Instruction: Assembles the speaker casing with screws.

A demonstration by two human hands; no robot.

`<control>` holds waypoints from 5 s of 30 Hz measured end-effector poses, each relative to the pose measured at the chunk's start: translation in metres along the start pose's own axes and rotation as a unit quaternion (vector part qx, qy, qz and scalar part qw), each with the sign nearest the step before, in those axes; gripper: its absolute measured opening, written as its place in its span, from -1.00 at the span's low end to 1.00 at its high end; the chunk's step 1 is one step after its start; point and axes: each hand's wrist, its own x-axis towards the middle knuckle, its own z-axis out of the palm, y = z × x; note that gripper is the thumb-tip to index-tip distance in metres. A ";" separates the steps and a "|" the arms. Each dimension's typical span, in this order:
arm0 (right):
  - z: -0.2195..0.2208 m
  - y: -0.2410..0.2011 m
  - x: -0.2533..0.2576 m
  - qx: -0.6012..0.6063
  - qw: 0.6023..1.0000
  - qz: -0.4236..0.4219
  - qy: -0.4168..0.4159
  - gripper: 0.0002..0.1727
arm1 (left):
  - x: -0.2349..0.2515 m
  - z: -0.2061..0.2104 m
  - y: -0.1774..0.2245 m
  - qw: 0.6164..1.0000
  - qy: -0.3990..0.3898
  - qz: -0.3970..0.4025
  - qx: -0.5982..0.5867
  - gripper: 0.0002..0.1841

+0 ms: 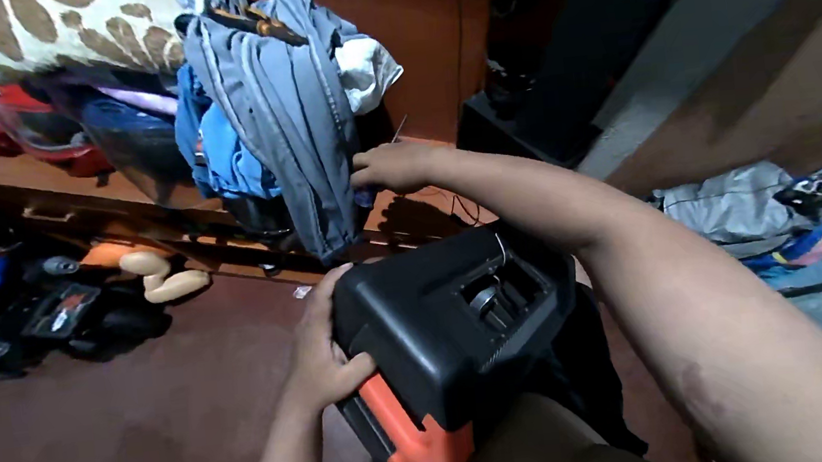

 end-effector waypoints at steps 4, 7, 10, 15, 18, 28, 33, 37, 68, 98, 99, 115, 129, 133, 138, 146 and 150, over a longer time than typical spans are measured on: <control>0.028 0.029 0.029 -0.019 0.997 0.045 -0.066 -0.56 | 0.007 0.003 -0.004 0.999 -0.004 -0.029 0.020 0.12; 0.050 0.058 0.042 -0.033 0.991 0.088 -0.093 -0.59 | 0.011 0.007 -0.002 0.998 -0.013 -0.062 0.028 0.10; 0.059 0.072 0.048 -0.039 0.982 0.144 -0.115 -0.54 | 0.014 0.010 -0.002 0.996 -0.013 -0.071 0.047 0.08; 0.047 0.070 0.045 -0.046 0.970 0.215 -0.105 -0.56 | 0.020 0.012 0.004 0.992 0.003 -0.110 0.060 0.07; 0.015 0.046 0.040 -0.028 0.974 0.220 -0.050 -0.49 | 0.021 0.010 0.005 0.991 0.007 -0.126 0.038 0.08; -0.057 -0.146 -0.164 0.194 0.917 0.120 0.326 -0.58 | 0.008 0.025 0.021 0.997 0.027 -0.063 0.032 0.14; 0.008 -0.228 -0.244 0.208 0.902 0.233 0.299 -0.16 | -0.005 0.037 0.038 0.993 0.033 -0.069 0.091 0.20; 0.040 -0.246 -0.266 0.228 0.873 0.250 0.351 0.02 | 0.011 0.027 0.041 0.997 -0.058 0.023 0.044 0.24; 0.068 -0.231 -0.261 0.236 0.862 0.132 0.429 0.09 | 0.054 0.033 0.045 0.959 -0.139 0.189 -0.157 -0.30; 0.019 -0.173 -0.340 0.483 0.725 0.021 0.491 -0.27 | -0.005 0.048 0.061 0.946 -0.139 0.183 -0.228 0.22; 0.017 -0.170 -0.342 0.549 0.677 0.006 0.489 -0.38 | -0.015 0.056 0.057 0.944 -0.136 0.172 -0.246 0.19; -0.040 -0.162 -0.306 0.607 0.585 0.239 0.481 -0.16 | 0.010 0.105 0.054 0.939 0.057 0.062 -0.334 -0.07; 0.014 -0.143 -0.288 0.426 0.784 0.256 0.372 0.15 | 0.018 0.128 0.003 0.921 0.113 -0.003 -0.374 -0.19; 0.006 -0.117 -0.271 0.453 0.772 0.304 0.327 0.29 | 0.036 0.126 0.009 0.919 0.147 -0.043 -0.363 -0.02; -0.020 -0.100 -0.254 0.523 0.731 0.312 0.307 -0.17 | 0.063 0.108 0.024 0.923 0.139 -0.104 -0.343 -0.10; -0.040 -0.095 -0.216 0.534 0.693 0.443 0.195 -0.04 | 0.074 0.090 0.031 0.866 0.147 -0.317 -0.358 -0.19; -0.019 -0.088 -0.200 0.525 0.710 0.439 0.167 -0.05 | 0.065 0.093 -0.001 0.874 0.157 -0.331 -0.320 -0.16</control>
